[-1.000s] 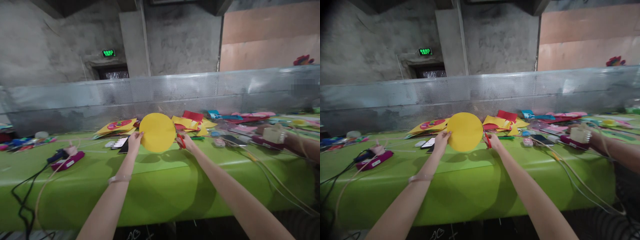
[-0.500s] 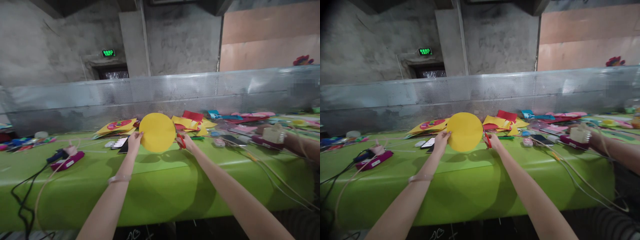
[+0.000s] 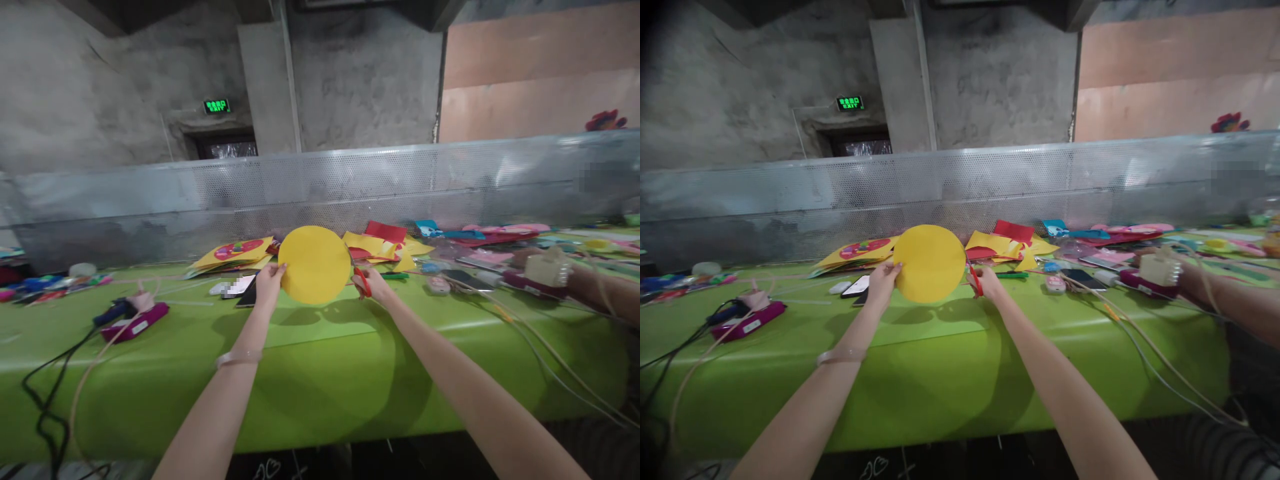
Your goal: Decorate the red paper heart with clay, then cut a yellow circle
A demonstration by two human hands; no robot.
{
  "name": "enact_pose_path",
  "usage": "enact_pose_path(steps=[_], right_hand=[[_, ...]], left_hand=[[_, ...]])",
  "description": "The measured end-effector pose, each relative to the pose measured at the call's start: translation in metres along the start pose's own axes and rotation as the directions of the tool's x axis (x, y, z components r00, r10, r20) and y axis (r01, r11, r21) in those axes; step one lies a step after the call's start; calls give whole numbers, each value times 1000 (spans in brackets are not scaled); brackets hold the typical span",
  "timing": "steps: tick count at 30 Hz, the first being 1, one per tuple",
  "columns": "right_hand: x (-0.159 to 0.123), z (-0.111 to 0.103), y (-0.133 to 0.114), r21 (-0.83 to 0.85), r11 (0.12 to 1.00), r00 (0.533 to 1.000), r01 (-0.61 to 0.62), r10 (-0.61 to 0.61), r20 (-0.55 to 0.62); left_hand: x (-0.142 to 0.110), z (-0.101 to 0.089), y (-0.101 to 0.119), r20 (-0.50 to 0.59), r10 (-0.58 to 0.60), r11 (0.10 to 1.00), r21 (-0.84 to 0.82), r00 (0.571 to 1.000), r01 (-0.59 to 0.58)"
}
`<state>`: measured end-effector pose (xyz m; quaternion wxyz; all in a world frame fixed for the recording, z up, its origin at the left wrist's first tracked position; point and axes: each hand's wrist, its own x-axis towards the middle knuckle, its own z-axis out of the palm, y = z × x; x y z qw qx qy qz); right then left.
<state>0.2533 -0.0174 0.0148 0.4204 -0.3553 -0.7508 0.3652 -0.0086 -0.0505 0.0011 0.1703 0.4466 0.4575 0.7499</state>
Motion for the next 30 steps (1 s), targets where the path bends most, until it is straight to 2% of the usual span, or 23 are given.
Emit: enact_pose_path(steps=[11,23,30], right_hand=[[0,0,-1,-20,1000,1000,-7,7,-6],[0,1,1,-5,1000,1000,-22,22,10],[0,0,-1,-12,999,998,-36,36,-49]], left_hand=[[-3,2,6,-16,-11,1000,14,1000,11],[1,-1,-2,-60,29,999,38,998,-26],[2,-2,-3,-49,19,999,42,999,-17]])
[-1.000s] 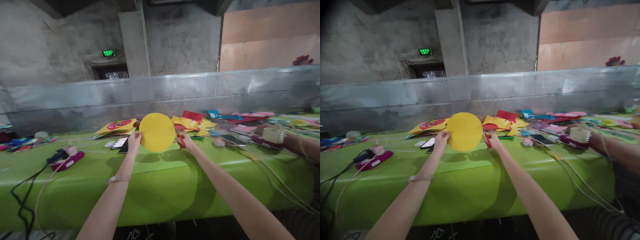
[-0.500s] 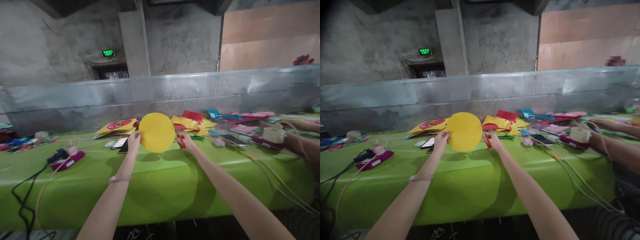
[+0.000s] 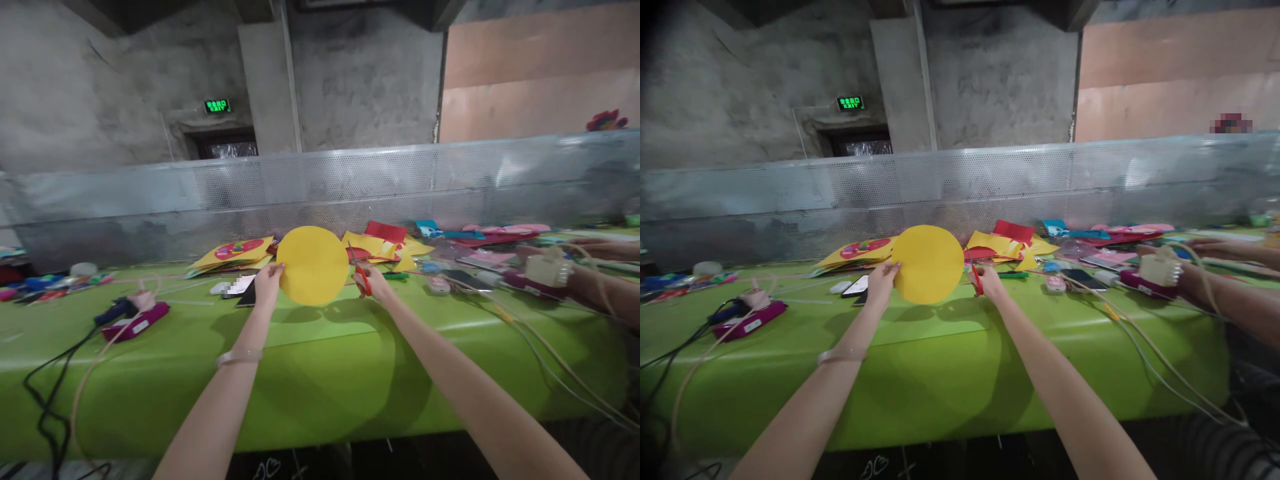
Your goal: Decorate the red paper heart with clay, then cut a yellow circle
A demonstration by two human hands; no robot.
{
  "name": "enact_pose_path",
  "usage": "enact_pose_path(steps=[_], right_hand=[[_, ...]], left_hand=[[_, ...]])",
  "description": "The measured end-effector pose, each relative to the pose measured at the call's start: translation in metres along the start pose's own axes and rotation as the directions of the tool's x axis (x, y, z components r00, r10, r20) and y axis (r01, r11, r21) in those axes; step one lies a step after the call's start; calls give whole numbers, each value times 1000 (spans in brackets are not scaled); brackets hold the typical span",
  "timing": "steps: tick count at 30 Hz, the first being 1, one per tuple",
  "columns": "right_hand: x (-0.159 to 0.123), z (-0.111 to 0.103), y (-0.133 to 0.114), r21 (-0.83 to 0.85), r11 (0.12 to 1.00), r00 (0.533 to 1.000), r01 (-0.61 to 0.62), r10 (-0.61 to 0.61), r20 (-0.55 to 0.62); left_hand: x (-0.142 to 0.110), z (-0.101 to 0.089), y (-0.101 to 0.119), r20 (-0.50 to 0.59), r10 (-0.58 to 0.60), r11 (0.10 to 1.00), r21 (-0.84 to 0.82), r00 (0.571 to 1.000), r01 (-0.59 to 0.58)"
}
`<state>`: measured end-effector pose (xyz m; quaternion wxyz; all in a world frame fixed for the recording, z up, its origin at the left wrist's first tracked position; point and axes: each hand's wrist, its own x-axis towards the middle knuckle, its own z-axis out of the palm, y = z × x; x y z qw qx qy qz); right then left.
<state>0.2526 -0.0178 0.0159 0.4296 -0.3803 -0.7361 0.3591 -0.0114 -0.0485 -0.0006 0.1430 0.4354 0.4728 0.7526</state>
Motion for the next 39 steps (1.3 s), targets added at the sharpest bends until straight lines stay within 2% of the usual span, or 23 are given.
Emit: enact_pose_path(steps=[24,39], right_hand=[[3,1,5,34,999,998,25,-27,60],[4,2,7,30,999,998,31,-32,54]], left_hand=[[-2,1,2,8,-37,999,5,999,37],[-2,1,4,27,-43,999,-11,999,43]])
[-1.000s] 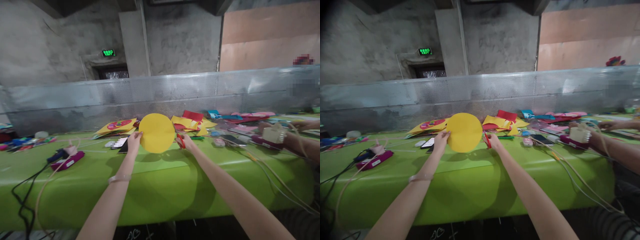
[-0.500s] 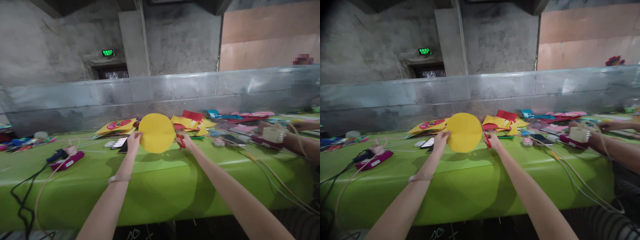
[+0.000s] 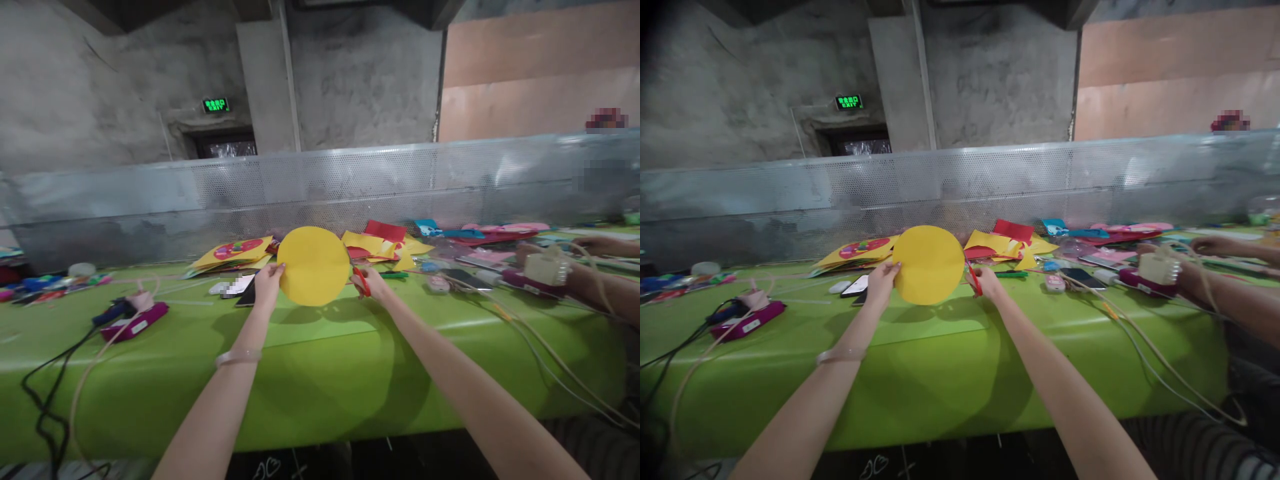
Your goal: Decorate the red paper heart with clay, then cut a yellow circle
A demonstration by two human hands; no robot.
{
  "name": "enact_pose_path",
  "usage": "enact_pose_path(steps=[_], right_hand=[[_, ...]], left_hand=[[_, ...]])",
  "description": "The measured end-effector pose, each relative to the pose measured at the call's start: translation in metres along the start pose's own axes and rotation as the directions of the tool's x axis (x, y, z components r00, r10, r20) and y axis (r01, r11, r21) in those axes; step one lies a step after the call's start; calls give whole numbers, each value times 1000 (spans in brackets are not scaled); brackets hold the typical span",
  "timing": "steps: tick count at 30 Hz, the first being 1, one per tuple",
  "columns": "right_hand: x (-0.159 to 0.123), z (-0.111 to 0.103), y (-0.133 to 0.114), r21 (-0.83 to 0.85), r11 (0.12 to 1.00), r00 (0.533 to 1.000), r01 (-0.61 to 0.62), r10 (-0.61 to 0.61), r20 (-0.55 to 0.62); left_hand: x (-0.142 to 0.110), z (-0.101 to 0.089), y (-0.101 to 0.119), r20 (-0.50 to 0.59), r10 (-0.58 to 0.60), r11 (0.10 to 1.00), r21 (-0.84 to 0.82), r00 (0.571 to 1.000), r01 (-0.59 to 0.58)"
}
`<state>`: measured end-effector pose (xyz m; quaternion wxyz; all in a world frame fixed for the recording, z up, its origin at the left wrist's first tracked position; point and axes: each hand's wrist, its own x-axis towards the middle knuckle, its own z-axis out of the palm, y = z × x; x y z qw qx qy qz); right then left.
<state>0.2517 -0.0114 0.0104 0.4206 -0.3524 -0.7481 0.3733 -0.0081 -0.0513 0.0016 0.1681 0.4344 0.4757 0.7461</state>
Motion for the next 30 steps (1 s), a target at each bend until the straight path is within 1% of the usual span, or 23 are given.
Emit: enact_pose_path(steps=[12,23,30], right_hand=[[0,0,-1,-2,1000,1000,-20,20,1],[-2,0,-4,-17,1000,1000,-21,21,-8],[-3,0,-4,-19,1000,1000,-25,25,-14]], left_hand=[[-1,0,1,-7,-13,1000,-16,1000,13],[0,1,-2,-4,3,999,-43,1000,-3],[1,1,-3,-14,-6,1000,-30,1000,5]])
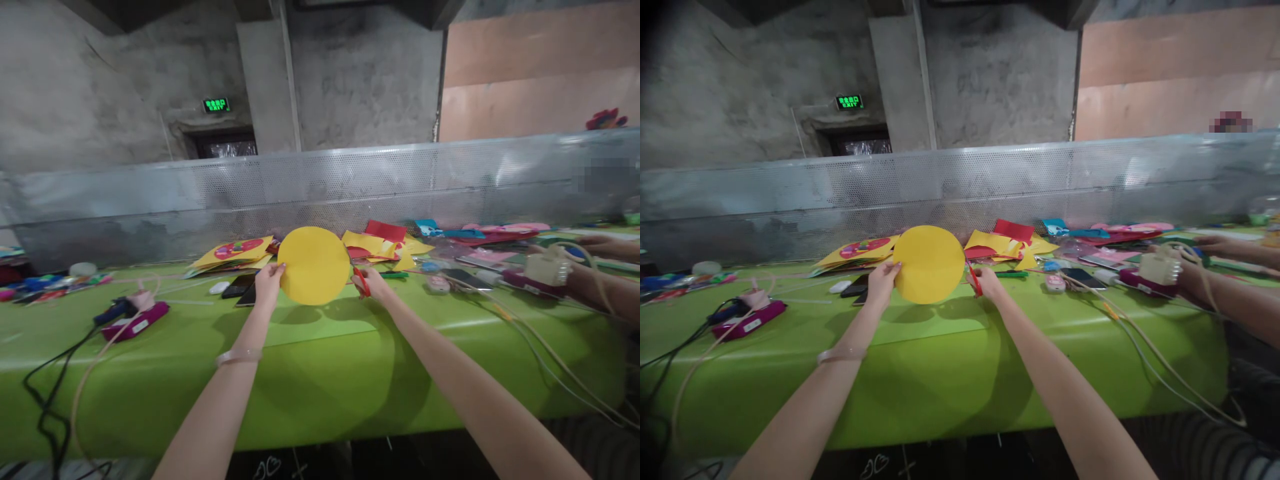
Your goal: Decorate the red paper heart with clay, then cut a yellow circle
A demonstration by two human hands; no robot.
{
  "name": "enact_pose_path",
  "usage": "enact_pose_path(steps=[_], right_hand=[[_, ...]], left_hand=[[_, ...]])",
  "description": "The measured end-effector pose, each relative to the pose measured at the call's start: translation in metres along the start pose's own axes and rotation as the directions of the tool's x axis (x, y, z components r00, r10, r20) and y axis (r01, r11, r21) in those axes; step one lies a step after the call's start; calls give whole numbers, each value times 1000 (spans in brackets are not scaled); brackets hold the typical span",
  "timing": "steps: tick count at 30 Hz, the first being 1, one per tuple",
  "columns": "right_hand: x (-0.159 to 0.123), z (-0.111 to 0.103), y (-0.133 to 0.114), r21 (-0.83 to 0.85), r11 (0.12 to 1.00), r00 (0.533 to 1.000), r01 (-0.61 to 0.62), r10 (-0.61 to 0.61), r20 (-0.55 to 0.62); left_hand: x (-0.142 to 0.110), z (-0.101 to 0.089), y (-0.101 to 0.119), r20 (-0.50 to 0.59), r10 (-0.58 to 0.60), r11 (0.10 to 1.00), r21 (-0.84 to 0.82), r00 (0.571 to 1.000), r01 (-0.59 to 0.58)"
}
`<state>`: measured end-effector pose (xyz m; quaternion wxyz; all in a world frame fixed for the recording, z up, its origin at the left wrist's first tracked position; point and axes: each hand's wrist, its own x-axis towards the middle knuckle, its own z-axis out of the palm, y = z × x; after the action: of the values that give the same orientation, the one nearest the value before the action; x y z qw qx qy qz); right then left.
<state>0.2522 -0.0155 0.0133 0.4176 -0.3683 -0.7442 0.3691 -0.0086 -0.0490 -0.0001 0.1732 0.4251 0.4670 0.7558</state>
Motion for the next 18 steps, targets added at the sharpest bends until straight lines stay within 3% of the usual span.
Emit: enact_pose_path(steps=[7,12,15,18], right_hand=[[0,0,0,21,1000,1000,-3,3,-31],[4,-1,3,79,997,987,-2,15,-158],[10,-3,4,166,986,964,33,12,-266],[16,-7,4,251,966,941,59,30,-336]], left_hand=[[2,-2,-3,14,5,1000,29,1000,-6],[1,-3,-1,50,-14,998,63,999,11],[-3,-1,3,140,-57,995,95,989,44],[-9,2,7,288,-115,986,152,951,73]])
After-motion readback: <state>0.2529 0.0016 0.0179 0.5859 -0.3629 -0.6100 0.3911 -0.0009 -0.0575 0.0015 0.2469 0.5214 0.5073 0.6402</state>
